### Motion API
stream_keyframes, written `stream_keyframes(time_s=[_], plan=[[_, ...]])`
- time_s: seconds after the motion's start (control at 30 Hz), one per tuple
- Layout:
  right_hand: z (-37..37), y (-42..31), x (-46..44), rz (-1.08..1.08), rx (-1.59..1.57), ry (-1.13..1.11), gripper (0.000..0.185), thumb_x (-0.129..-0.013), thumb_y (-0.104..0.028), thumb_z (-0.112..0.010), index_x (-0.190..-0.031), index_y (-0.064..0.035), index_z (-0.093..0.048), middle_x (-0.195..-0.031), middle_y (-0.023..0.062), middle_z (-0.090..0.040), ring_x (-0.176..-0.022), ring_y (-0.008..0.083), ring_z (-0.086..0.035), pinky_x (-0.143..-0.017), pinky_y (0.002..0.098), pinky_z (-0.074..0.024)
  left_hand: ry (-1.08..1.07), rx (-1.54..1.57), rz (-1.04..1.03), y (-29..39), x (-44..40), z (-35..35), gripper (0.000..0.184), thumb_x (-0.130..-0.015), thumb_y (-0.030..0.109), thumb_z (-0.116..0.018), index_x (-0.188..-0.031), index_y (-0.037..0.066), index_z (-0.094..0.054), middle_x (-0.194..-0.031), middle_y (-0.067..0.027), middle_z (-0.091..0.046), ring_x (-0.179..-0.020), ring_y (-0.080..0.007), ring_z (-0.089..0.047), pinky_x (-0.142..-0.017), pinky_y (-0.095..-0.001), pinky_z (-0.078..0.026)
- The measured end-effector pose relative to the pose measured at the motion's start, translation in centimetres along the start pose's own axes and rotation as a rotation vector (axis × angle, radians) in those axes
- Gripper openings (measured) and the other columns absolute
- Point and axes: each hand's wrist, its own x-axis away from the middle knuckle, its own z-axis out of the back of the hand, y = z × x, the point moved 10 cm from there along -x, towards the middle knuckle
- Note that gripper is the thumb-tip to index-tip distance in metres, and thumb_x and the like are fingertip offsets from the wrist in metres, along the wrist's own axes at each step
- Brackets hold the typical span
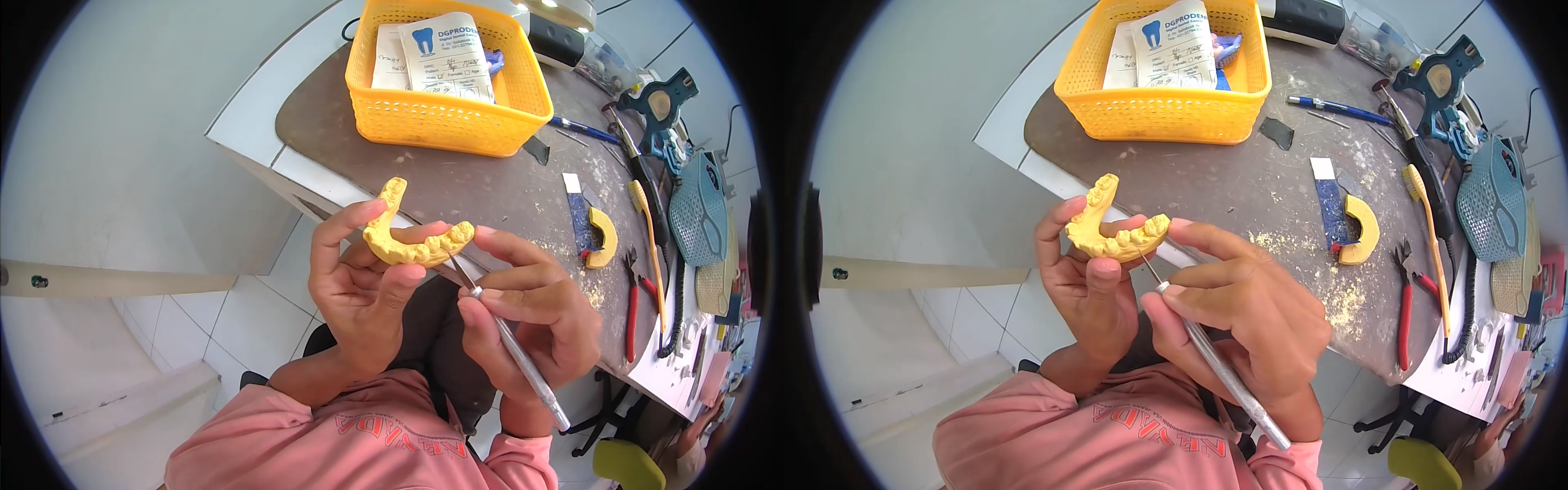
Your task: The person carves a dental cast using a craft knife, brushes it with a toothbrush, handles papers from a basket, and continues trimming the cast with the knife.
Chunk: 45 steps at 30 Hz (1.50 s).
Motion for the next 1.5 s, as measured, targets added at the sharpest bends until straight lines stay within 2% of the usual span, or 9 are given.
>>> stream_keyframes(time_s=[0.03, 0.27, 0.53, 0.6, 0.83, 1.0, 1.33, 1.5], plan=[[0.13, -0.04, -0.07, 0.001, 0.004, 0.012, 0.026, -0.068, 0.006, -0.084, -0.080, -0.0015, -0.062, -0.074, 0.0098, -0.068, -0.083, 0.0346, -0.074, -0.075, 0.0402, -0.0607, -0.002, -0.006, 0.001, -0.05, 0.02, 0.08, 0.054, -0.093, 0.010, -0.070, -0.135, 0.002, -0.038, -0.109, -0.0269, -0.069, -0.105, -0.0273, -0.069, -0.092, -0.0326, -0.054], [-0.14, -0.24, -0.24, 0.002, 0.084, -0.022, 0.027, -0.067, 0.005, -0.085, -0.079, -0.0023, -0.061, -0.075, 0.0087, -0.069, -0.086, 0.0338, -0.074, -0.075, 0.0384, -0.0603, -0.001, -0.020, 0.007, -0.01, 0.03, 0.12, 0.053, -0.093, 0.010, -0.070, -0.135, 0.002, -0.038, -0.108, -0.0264, -0.070, -0.103, -0.0248, -0.069, -0.090, -0.0300, -0.055], [-0.14, -0.13, -0.43, 0.011, 0.095, -0.044, 0.026, -0.067, 0.005, -0.084, -0.078, -0.0024, -0.061, -0.073, 0.0099, -0.068, -0.086, 0.0337, -0.074, -0.071, 0.0356, -0.0589, 0.009, 0.018, 0.023, -0.23, 0.00, 0.23, 0.053, -0.092, 0.012, -0.070, -0.134, 0.003, -0.039, -0.108, -0.0265, -0.069, -0.102, -0.0264, -0.070, -0.090, -0.0309, -0.056], [-0.28, 0.10, -0.29, -0.011, 0.072, -0.073, 0.020, -0.072, 0.004, -0.080, -0.083, -0.0038, -0.064, -0.073, 0.0113, -0.070, -0.086, 0.0351, -0.073, -0.082, 0.0441, -0.0577, 0.007, 0.025, 0.023, -0.24, 0.01, 0.22, 0.053, -0.092, 0.013, -0.071, -0.133, 0.003, -0.039, -0.108, -0.0266, -0.069, -0.102, -0.0269, -0.069, -0.090, -0.0313, -0.056], [-0.38, 0.08, -0.41, -0.012, 0.066, -0.069, 0.019, -0.072, 0.003, -0.080, -0.079, -0.0030, -0.064, -0.071, 0.0119, -0.070, -0.082, 0.0332, -0.073, -0.084, 0.0464, -0.0575, 0.011, 0.045, 0.024, -0.32, 0.08, 0.16, 0.052, -0.093, 0.012, -0.070, -0.133, 0.004, -0.038, -0.109, -0.0271, -0.069, -0.103, -0.0274, -0.069, -0.090, -0.0317, -0.056], [-0.43, 0.09, -0.36, 0.002, 0.029, -0.057, 0.017, -0.073, 0.003, -0.080, -0.078, -0.0022, -0.064, -0.070, 0.0120, -0.069, -0.071, 0.0253, -0.071, -0.086, 0.0512, -0.0571, 0.010, 0.047, 0.026, -0.37, 0.18, 0.18, 0.052, -0.093, 0.010, -0.069, -0.133, 0.004, -0.037, -0.110, -0.0271, -0.068, -0.104, -0.0274, -0.069, -0.091, -0.0321, -0.056], [-0.61, -0.26, -0.44, 0.020, 0.061, -0.061, 0.017, -0.072, 0.005, -0.078, -0.077, -0.0012, -0.063, -0.070, 0.0132, -0.069, -0.070, 0.0230, -0.071, -0.087, 0.0527, -0.0565, 0.024, 0.123, 0.022, -0.59, 0.48, 0.17, 0.051, -0.093, 0.008, -0.068, -0.133, 0.005, -0.035, -0.112, -0.0277, -0.067, -0.105, -0.0284, -0.068, -0.093, -0.0368, -0.056], [-0.84, -0.42, -0.03, 0.054, 0.038, -0.062, 0.016, -0.074, 0.006, -0.076, -0.079, -0.0004, -0.062, -0.070, 0.0141, -0.069, -0.072, 0.0251, -0.071, -0.089, 0.0554, -0.0552, 0.026, 0.127, 0.007, -0.44, 0.66, 0.01, 0.051, -0.093, 0.005, -0.068, -0.131, 0.006, -0.035, -0.115, -0.0282, -0.066, -0.108, -0.0290, -0.067, -0.095, -0.0384, -0.055]])
